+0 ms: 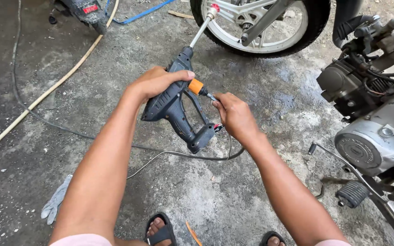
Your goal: Assembling and connecting a battery-powered handheld water sprayer or pressure washer.
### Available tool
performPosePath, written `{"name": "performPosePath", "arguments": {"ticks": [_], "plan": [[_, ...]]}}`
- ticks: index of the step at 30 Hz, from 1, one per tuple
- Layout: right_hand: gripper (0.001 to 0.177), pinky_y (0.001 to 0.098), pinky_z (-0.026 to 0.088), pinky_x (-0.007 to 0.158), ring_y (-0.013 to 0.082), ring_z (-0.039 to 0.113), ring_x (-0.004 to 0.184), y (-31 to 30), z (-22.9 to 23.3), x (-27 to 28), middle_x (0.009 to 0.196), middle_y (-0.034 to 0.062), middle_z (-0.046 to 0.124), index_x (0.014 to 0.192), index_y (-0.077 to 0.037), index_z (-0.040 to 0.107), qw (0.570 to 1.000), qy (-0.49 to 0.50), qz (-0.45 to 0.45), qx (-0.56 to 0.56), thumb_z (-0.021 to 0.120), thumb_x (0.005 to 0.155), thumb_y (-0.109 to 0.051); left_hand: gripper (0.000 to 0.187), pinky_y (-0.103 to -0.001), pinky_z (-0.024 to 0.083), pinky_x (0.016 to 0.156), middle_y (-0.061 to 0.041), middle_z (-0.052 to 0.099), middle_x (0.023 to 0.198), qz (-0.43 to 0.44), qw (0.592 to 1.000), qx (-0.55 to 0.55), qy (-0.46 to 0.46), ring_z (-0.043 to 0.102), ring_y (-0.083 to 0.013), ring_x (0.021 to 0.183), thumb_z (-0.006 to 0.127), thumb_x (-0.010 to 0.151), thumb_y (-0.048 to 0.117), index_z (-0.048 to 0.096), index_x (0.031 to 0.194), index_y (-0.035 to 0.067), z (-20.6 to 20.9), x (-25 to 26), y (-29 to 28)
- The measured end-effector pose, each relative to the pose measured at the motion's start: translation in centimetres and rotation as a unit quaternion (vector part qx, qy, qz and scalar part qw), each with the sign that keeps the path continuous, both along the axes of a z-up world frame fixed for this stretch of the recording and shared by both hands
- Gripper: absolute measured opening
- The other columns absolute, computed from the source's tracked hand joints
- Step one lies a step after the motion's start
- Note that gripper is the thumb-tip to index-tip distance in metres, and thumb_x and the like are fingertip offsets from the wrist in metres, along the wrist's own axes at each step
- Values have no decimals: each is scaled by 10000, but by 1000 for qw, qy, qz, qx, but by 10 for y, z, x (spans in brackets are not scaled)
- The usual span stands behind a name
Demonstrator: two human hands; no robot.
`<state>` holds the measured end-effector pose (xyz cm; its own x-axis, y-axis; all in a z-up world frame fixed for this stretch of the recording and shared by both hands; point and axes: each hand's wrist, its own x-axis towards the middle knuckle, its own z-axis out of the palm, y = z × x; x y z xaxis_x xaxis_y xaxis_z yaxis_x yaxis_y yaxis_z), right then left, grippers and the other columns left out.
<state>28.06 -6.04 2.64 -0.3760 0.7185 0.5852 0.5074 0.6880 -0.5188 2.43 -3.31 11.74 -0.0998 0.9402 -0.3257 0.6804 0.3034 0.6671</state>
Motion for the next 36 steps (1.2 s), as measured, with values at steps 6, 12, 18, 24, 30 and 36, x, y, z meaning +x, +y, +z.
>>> {"name": "performPosePath", "arguments": {"ticks": [6,12,18,24,30,36], "plan": [[200,503,572,671,400,706,772,-3,-16,-1,958,213,708,1055,-11,659,994,-91,-22,-56,624,1023,-206,763,-352,497,556,-93,727,696,-32,999,0,3,699,-221,620,719,621,759,799,803,23,-15,0,0],[160,485,549,539,400,682,642,-11,-9,-1,826,203,697,1004,-19,610,990,-116,35,72,595,1029,-177,738,-331,531,574,-85,749,735,-29,993,-84,-84,708,-206,627,712,666,740,793,875,36,-26,-16,-5],[191,494,504,493,384,643,556,-14,-29,-6,691,171,658,910,-30,569,988,-148,41,30,633,1028,-165,728,-323,531,590,-63,758,817,-47,986,-114,-113,697,-179,659,727,674,720,792,957,53,-33,-20,-7],[132,465,428,461,327,595,463,-28,-23,-10,553,163,560,959,-40,635,997,0,52,-59,627,1030,-151,747,-327,530,618,-77,763,806,-63,990,-101,-78,699,-203,689,738,658,710,799,958,29,-32,-17,-10],[243,355,405,448,164,555,445,-33,-21,-6,554,95,560,922,-31,654,986,73,19,-147,592,1060,-222,755,-322,528,616,-76,758,816,-68,995,-42,-56,714,-202,724,779,631,691,761,965,15,-31,-13,-8],[316,258,294,438,45,395,487,-26,-38,-7,554,-54,458,887,-54,669,927,184,49,-324,547,1076,-277,715,-329,481,577,-68,736,763,-101,994,-10,-32,668,-192,673,755,616,701,798,889,42,-6,-2,-20]]}}
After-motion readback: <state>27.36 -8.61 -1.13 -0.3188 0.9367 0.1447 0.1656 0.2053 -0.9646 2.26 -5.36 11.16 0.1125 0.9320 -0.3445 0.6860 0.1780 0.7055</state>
